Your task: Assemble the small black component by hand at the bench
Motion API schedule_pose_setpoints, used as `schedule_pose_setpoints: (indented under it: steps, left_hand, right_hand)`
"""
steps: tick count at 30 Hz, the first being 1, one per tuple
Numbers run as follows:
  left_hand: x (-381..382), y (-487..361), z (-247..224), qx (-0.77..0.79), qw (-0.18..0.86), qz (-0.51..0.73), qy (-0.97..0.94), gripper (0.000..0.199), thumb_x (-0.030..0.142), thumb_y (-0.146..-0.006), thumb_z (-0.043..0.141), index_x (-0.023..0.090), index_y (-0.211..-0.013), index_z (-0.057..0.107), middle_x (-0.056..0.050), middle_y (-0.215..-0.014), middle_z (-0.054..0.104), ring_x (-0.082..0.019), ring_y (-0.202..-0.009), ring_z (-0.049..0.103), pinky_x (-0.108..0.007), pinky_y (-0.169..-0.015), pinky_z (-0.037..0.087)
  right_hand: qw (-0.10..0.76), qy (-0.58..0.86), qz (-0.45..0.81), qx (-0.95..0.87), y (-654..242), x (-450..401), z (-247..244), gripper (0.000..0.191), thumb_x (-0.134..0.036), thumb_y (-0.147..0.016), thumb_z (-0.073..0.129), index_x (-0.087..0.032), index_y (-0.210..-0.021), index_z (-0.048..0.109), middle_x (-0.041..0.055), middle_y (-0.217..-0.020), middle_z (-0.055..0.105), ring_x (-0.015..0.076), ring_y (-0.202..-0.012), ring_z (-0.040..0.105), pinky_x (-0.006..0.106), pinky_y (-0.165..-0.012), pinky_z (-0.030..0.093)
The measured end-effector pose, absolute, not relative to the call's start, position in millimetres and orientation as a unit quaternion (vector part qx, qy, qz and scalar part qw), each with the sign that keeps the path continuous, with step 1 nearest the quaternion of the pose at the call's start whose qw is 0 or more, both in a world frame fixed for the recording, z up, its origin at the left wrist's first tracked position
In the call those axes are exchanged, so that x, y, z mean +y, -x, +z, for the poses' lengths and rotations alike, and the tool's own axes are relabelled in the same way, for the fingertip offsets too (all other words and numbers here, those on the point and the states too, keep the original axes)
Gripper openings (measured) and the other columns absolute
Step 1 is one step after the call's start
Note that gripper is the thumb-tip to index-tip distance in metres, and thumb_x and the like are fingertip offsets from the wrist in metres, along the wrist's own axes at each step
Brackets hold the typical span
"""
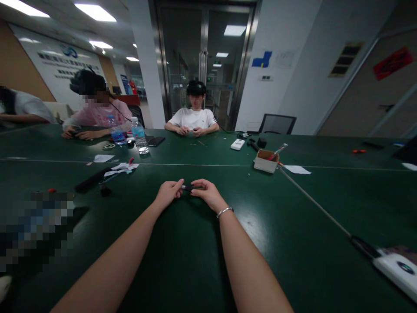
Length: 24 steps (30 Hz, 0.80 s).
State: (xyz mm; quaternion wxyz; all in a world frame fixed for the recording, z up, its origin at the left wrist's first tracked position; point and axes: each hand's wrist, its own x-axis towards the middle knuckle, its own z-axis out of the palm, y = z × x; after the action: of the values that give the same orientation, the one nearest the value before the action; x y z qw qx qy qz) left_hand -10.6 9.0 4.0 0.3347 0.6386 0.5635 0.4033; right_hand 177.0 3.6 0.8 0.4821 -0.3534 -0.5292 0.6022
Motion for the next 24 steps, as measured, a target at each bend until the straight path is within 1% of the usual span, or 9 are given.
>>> schedule_pose_setpoints:
  steps: [5, 9, 12, 14, 16, 18, 20, 24]
  left_hand:
    - [5.3, 7.7, 7.6, 0.58, 0.322, 0.394, -0.636, 0.057, 0.063, -0.081, 0.04, 0.018, -0.053, 0.061, -0.001, -0.044, 0.056, -0.013, -0.041, 0.049, -0.027, -0.05, 0.036]
    - [4.6, 8.5, 5.9, 0.562, 0.332, 0.4, -0.643, 0.054, 0.063, -0.081, 0.042, 0.018, -0.058, 0.062, -0.001, -0.048, 0.057, -0.014, -0.045, 0.052, -0.027, -0.052, 0.038]
    - [6.8, 10.8, 2.4, 0.539, 0.328, 0.411, -0.658, 0.049, 0.06, -0.081, 0.045, 0.017, -0.067, 0.065, 0.0, -0.054, 0.06, -0.013, -0.05, 0.053, -0.026, -0.054, 0.038]
    - [8.6, 12.2, 0.4, 0.517, 0.332, 0.42, -0.668, 0.042, 0.056, -0.079, 0.051, 0.018, -0.076, 0.068, -0.001, -0.061, 0.063, -0.014, -0.055, 0.055, -0.025, -0.056, 0.039]
    - [9.7, 12.9, -0.5, 0.483, 0.358, 0.437, -0.669, 0.035, 0.05, -0.077, 0.057, 0.018, -0.087, 0.069, -0.002, -0.071, 0.066, -0.014, -0.064, 0.058, -0.025, -0.061, 0.042]
    - [9.5, 12.9, -0.1, 0.448, 0.39, 0.453, -0.664, 0.034, 0.045, -0.075, 0.061, 0.018, -0.094, 0.069, -0.003, -0.08, 0.068, -0.015, -0.071, 0.06, -0.025, -0.066, 0.044]
    - [8.2, 12.5, 1.4, 0.433, 0.411, 0.459, -0.658, 0.035, 0.044, -0.076, 0.061, 0.017, -0.097, 0.068, -0.004, -0.082, 0.068, -0.015, -0.073, 0.06, -0.025, -0.064, 0.044]
    - [5.1, 12.6, 5.0, 0.451, 0.421, 0.457, -0.641, 0.038, 0.046, -0.08, 0.054, 0.016, -0.098, 0.067, -0.005, -0.079, 0.066, -0.015, -0.072, 0.058, -0.021, -0.051, 0.039]
  right_hand:
    - [0.475, 0.361, 0.583, -0.552, -177.5, 5.2, -0.1, 0.036, -0.015, -0.058, 0.078, -0.019, -0.091, 0.065, 0.001, -0.093, 0.065, 0.012, -0.081, 0.063, 0.029, -0.081, 0.05]
    - [0.48, 0.358, 0.593, -0.539, -176.6, 3.9, 1.0, 0.037, -0.017, -0.059, 0.079, -0.018, -0.092, 0.065, 0.001, -0.091, 0.065, 0.012, -0.08, 0.063, 0.029, -0.081, 0.051]
    - [0.492, 0.343, 0.618, -0.508, -175.7, 3.0, 2.1, 0.036, -0.02, -0.06, 0.08, -0.018, -0.092, 0.066, 0.0015, -0.089, 0.064, 0.0126, -0.079, 0.065, 0.029, -0.079, 0.053]
    - [0.495, 0.337, 0.634, -0.489, -175.5, 2.8, 2.6, 0.035, -0.024, -0.061, 0.08, -0.017, -0.092, 0.065, 0.0023, -0.086, 0.065, 0.0138, -0.076, 0.067, 0.029, -0.076, 0.055]
    - [0.496, 0.335, 0.64, -0.481, -175.6, 3.1, 2.7, 0.034, -0.027, -0.064, 0.08, -0.016, -0.093, 0.064, 0.0029, -0.081, 0.066, 0.0144, -0.071, 0.068, 0.028, -0.071, 0.056]
    - [0.498, 0.333, 0.64, -0.481, -175.7, 3.5, 2.3, 0.033, -0.029, -0.067, 0.078, -0.015, -0.093, 0.064, 0.0031, -0.077, 0.067, 0.0141, -0.068, 0.068, 0.027, -0.068, 0.056]
    - [0.501, 0.332, 0.637, -0.483, -175.7, 4.0, 1.5, 0.032, -0.029, -0.069, 0.077, -0.015, -0.094, 0.063, 0.0032, -0.076, 0.067, 0.0135, -0.066, 0.068, 0.025, -0.066, 0.056]
    - [0.5, 0.339, 0.632, -0.486, -175.5, 4.9, 0.6, 0.031, -0.028, -0.072, 0.075, -0.015, -0.096, 0.062, 0.0035, -0.075, 0.068, 0.0122, -0.061, 0.066, 0.023, -0.058, 0.054]
